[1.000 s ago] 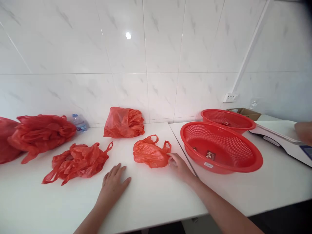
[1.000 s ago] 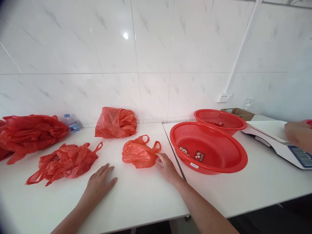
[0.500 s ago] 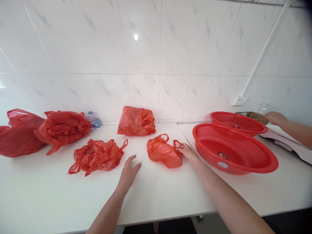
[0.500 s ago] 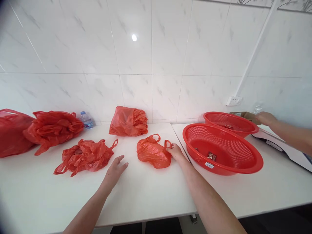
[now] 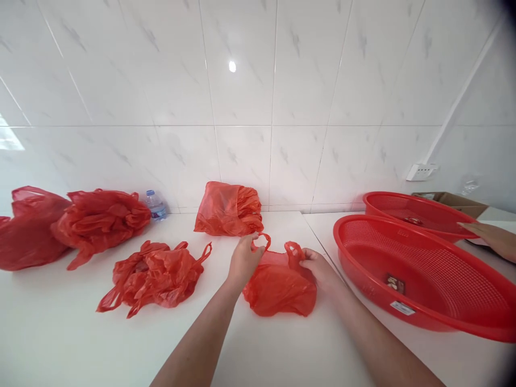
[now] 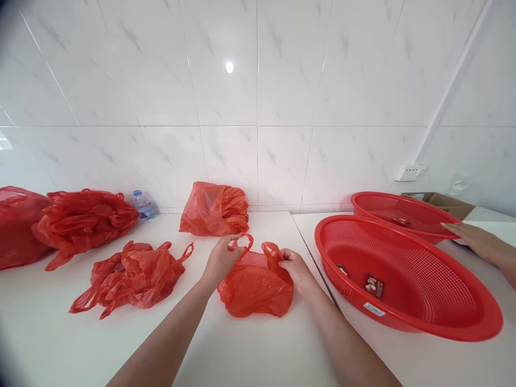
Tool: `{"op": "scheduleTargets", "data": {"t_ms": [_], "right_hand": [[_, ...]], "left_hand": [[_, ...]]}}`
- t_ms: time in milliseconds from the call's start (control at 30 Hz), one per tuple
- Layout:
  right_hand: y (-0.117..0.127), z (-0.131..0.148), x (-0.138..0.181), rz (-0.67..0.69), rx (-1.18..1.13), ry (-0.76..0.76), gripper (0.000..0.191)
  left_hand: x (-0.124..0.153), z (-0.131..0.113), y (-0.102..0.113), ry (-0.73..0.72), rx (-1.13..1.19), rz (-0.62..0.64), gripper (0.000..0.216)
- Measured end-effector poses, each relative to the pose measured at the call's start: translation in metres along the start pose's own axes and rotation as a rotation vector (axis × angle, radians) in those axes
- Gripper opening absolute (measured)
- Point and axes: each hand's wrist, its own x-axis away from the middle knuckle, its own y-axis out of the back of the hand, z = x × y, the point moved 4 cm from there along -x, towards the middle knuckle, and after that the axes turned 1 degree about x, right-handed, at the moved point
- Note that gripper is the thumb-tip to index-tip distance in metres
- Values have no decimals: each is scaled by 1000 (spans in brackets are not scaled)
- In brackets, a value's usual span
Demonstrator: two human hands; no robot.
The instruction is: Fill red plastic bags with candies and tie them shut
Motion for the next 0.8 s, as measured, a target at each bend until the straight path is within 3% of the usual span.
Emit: {"op": "scheduleTargets", "data": {"t_ms": [133, 233, 300, 400, 533, 667, 800], "right_hand": [[8, 2, 4, -67, -169, 91, 14], [23, 2, 5, -214, -167, 126, 18], [33, 3, 5, -305, -111, 156, 19], [43, 7, 6, -464, 60, 242, 30], [31, 15, 20, -646, 354, 371, 34], [-16, 34, 45, -469, 632, 751, 19], [-58, 43, 55, -226, 836, 1000, 28]], "left_hand": [[-5, 24, -27, 28, -323, 35, 64], [-7, 42, -26, 83, -246, 14, 32], [-9, 48, -14, 125, -91, -96, 21], [-11, 46, 10, 142, 119, -345, 20], [-7, 35, 25, 99, 236, -534, 25], [5, 21, 20, -18, 243, -494, 22], [30, 4, 12, -326, 166, -300, 35]]}}
